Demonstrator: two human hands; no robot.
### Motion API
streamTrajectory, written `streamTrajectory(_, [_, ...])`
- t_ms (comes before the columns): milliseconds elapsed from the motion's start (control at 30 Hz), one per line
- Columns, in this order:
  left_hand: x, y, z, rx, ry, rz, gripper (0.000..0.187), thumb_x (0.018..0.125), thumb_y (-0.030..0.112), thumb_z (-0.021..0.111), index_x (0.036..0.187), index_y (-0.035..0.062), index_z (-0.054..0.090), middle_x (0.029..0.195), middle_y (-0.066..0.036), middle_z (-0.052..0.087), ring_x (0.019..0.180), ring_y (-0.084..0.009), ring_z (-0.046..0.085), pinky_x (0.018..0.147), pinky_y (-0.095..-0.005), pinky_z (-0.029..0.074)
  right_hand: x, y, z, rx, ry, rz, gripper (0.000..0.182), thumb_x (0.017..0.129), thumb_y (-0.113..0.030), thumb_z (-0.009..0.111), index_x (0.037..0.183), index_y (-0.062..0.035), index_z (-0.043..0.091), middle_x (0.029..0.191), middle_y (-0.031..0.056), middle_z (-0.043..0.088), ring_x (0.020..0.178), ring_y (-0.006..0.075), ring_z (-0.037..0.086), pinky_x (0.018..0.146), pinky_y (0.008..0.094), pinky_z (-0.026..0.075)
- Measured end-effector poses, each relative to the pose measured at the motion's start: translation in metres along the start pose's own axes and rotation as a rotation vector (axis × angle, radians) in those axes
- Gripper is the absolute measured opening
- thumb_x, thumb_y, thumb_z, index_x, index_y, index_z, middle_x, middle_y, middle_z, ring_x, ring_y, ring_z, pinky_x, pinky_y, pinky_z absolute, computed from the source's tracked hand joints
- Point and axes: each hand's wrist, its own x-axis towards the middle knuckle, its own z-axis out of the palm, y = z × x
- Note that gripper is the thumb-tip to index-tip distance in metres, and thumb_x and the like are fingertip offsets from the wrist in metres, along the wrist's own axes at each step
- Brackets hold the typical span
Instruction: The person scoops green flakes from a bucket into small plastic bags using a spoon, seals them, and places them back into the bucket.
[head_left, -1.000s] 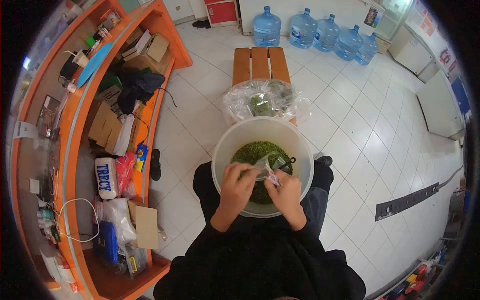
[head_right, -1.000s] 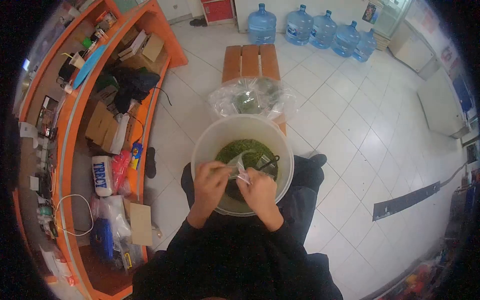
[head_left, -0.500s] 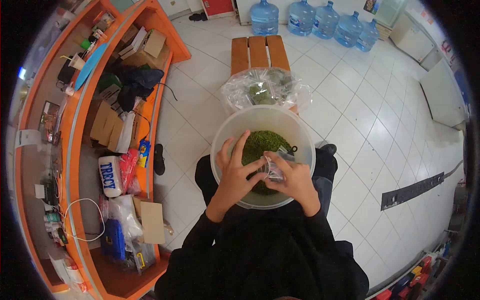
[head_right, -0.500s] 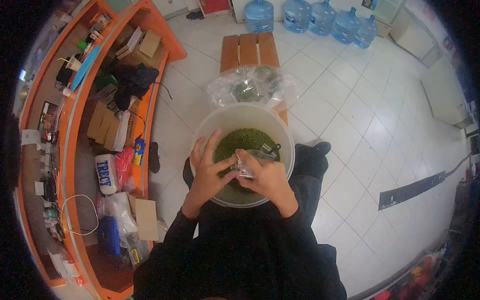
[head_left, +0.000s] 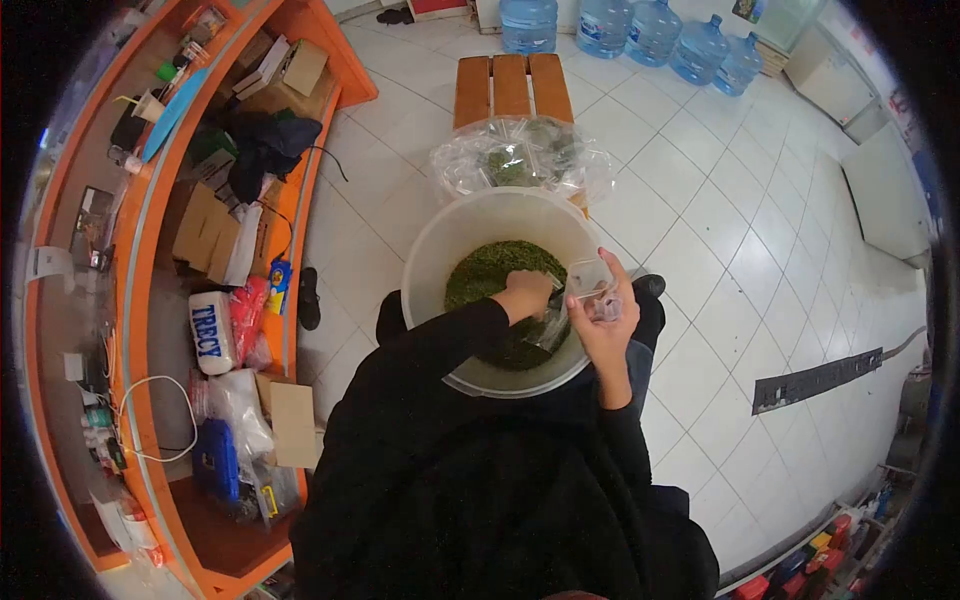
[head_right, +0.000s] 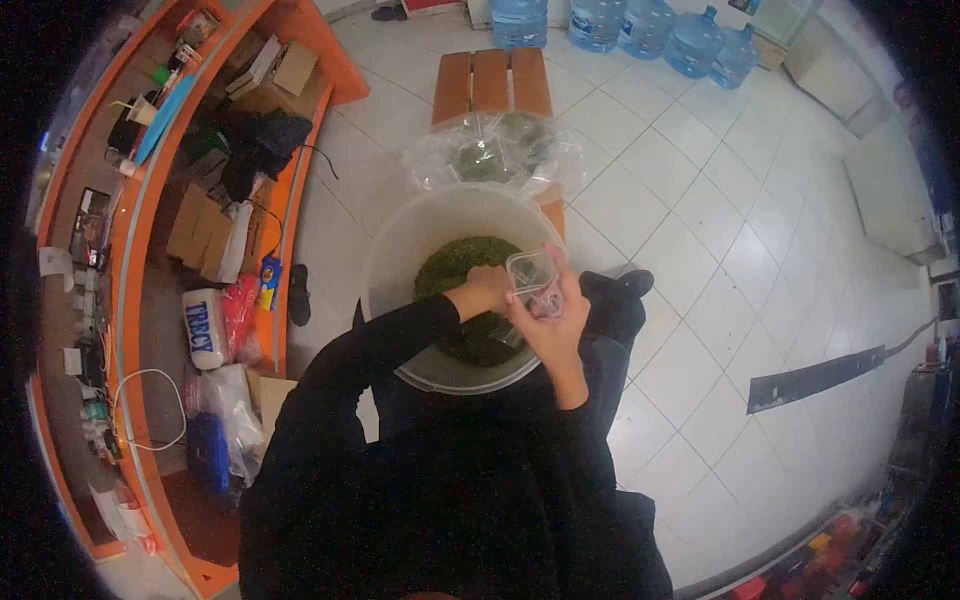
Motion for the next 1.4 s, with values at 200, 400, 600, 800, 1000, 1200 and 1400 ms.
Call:
streamTrajectory(200, [0.000,-0.009,0.023,-0.102,0.094,0.002,0.023,0.070,0.019,0.062,0.085,0.0013,0.063,0.085,-0.017,0.060,0.082,-0.0309,0.059,0.068,-0.0389,0.047,0.002,0.004,0.001,-0.058,-0.001,-0.104,0.058,0.062,-0.004,0.068,0.115,0.0009,0.044,0.087,0.0066,0.060,0.070,0.0066,0.053,0.061,0.0194,0.043])
streamTrajectory(400, [-0.050,-0.035,0.002,-0.275,0.268,0.100,0.021,0.072,0.017,0.056,0.079,-0.0023,0.061,0.076,-0.022,0.057,0.075,-0.0362,0.057,0.065,-0.0412,0.047,0.000,0.001,-0.001,-0.066,-0.038,0.017,0.058,0.061,-0.003,0.069,0.114,0.0007,0.045,0.093,0.0104,0.057,0.076,0.0080,0.051,0.066,0.0208,0.041])
streamTrajectory(600, [-0.072,-0.031,0.047,-0.583,0.187,0.344,0.024,0.076,0.025,0.056,0.072,0.0017,0.061,0.074,-0.016,0.060,0.069,-0.0313,0.057,0.066,-0.0350,0.045,0.000,0.002,-0.001,-0.129,-0.062,-0.081,0.055,0.064,0.000,0.064,0.115,0.0004,0.044,0.067,-0.0047,0.052,0.049,-0.0019,0.034,0.046,0.0123,0.026])
streamTrajectory(800, [-0.105,-0.060,0.019,-0.726,0.120,0.544,0.015,0.082,0.016,0.052,0.085,0.0024,0.056,0.085,-0.006,0.058,0.074,-0.0143,0.058,0.069,-0.0270,0.045,0.001,-0.006,-0.001,-0.160,-0.073,0.034,0.055,0.061,-0.007,0.069,0.111,-0.0017,0.048,0.088,0.0085,0.057,0.072,0.0089,0.051,0.064,0.0219,0.041])
streamTrajectory(1000, [-0.119,-0.092,-0.004,-1.156,0.147,0.335,0.011,0.083,0.015,0.051,0.083,0.0034,0.051,0.075,-0.002,0.057,0.070,-0.0109,0.057,0.061,-0.0243,0.043,0.001,-0.005,-0.001,-0.217,-0.084,0.041,0.054,0.061,-0.008,0.070,0.110,-0.0034,0.050,0.082,0.0074,0.059,0.067,0.0070,0.052,0.060,0.0203,0.043])
streamTrajectory(1200, [-0.110,-0.072,-0.007,-0.778,0.432,0.385,0.016,0.080,0.015,0.053,0.077,-0.0002,0.054,0.070,-0.010,0.058,0.067,-0.0189,0.058,0.062,-0.0293,0.044,0.001,-0.003,0.001,-0.185,-0.096,0.001,0.053,0.061,-0.007,0.070,0.110,-0.0031,0.049,0.080,0.0056,0.059,0.063,0.0039,0.048,0.054,0.0167,0.039])
streamTrajectory(1400, [-0.087,-0.029,0.036,-0.468,0.194,0.376,0.018,0.077,0.018,0.056,0.080,0.0014,0.061,0.085,-0.013,0.061,0.072,-0.0270,0.058,0.070,-0.0318,0.044,0.001,-0.008,0.003,-0.199,-0.096,0.014,0.052,0.062,-0.005,0.069,0.110,-0.0019,0.049,0.083,0.0074,0.059,0.067,0.0050,0.049,0.058,0.0174,0.040])
